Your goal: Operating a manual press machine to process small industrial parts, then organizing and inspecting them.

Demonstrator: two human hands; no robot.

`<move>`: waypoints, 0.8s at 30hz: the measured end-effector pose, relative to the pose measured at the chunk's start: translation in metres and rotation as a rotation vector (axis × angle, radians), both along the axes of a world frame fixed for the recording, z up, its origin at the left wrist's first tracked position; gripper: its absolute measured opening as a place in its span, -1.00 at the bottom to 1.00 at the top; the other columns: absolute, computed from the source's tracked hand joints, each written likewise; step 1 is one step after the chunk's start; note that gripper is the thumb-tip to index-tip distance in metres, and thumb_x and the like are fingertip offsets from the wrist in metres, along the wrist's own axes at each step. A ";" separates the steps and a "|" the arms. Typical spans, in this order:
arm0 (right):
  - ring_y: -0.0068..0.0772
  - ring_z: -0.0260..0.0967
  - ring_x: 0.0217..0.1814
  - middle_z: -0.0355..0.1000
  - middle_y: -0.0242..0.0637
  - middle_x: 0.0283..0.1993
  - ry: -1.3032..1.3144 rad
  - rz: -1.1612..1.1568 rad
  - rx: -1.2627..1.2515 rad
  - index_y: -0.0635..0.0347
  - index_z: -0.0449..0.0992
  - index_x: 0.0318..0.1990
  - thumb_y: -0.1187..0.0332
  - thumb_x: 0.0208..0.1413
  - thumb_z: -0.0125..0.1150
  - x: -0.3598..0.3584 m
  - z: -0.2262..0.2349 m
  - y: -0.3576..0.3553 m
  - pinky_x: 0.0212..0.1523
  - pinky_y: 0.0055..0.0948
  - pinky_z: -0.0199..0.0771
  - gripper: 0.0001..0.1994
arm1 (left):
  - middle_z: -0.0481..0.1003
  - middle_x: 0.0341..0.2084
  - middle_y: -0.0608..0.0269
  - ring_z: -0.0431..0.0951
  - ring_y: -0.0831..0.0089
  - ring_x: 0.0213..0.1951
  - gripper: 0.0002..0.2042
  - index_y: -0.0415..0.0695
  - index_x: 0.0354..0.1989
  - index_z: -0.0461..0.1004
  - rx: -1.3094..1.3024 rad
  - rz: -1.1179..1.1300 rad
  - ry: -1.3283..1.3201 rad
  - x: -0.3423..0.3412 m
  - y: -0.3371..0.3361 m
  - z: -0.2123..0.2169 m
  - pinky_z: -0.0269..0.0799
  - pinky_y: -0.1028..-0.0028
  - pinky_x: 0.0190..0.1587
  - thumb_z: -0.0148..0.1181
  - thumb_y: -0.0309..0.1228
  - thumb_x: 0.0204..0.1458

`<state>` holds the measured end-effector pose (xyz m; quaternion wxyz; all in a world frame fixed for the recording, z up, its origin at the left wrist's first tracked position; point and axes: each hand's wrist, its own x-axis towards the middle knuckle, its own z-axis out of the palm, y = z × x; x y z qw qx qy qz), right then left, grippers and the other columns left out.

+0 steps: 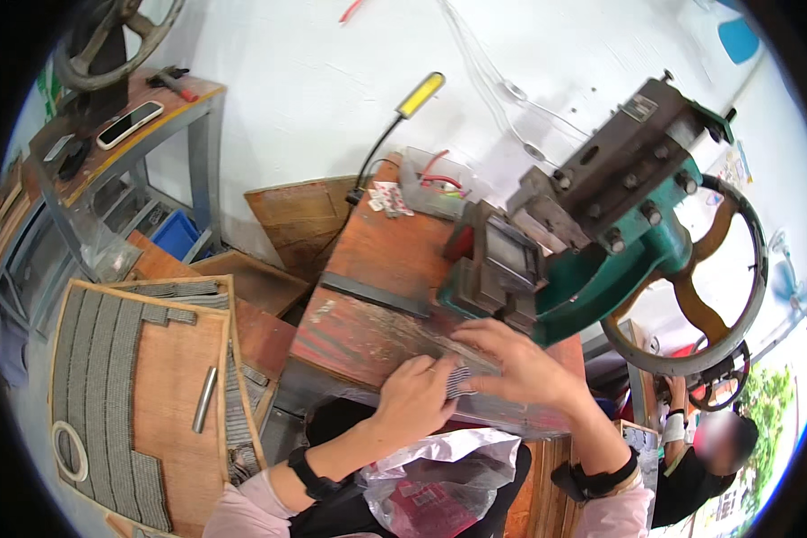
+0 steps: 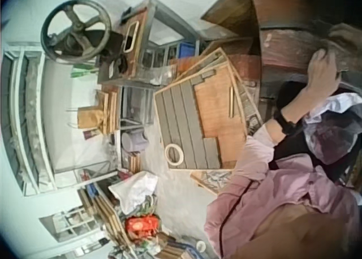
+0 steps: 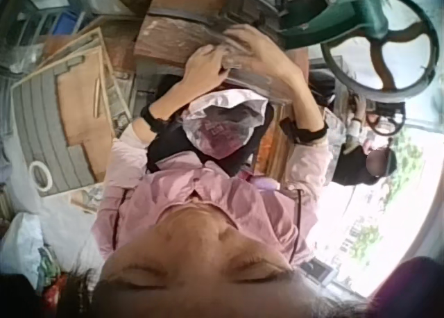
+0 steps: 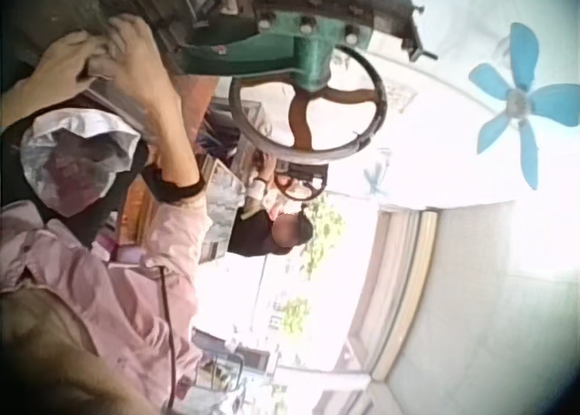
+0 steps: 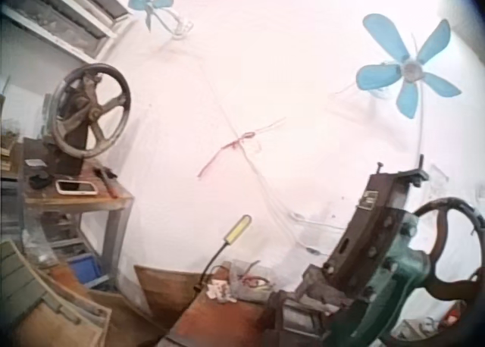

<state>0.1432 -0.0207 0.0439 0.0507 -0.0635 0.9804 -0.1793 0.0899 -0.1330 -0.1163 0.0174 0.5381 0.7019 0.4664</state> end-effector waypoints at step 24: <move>-0.10 0.37 -0.08 0.37 -0.06 -0.13 0.452 -1.100 -0.754 0.31 0.36 0.02 0.27 -0.10 0.26 0.300 -0.159 -0.051 -0.06 -0.31 0.37 -0.50 | 0.18 0.20 0.02 0.31 0.15 0.03 -0.23 -0.24 0.32 -0.19 0.173 -0.118 0.136 -0.037 0.010 -0.003 0.16 0.24 0.17 0.14 -0.59 -0.05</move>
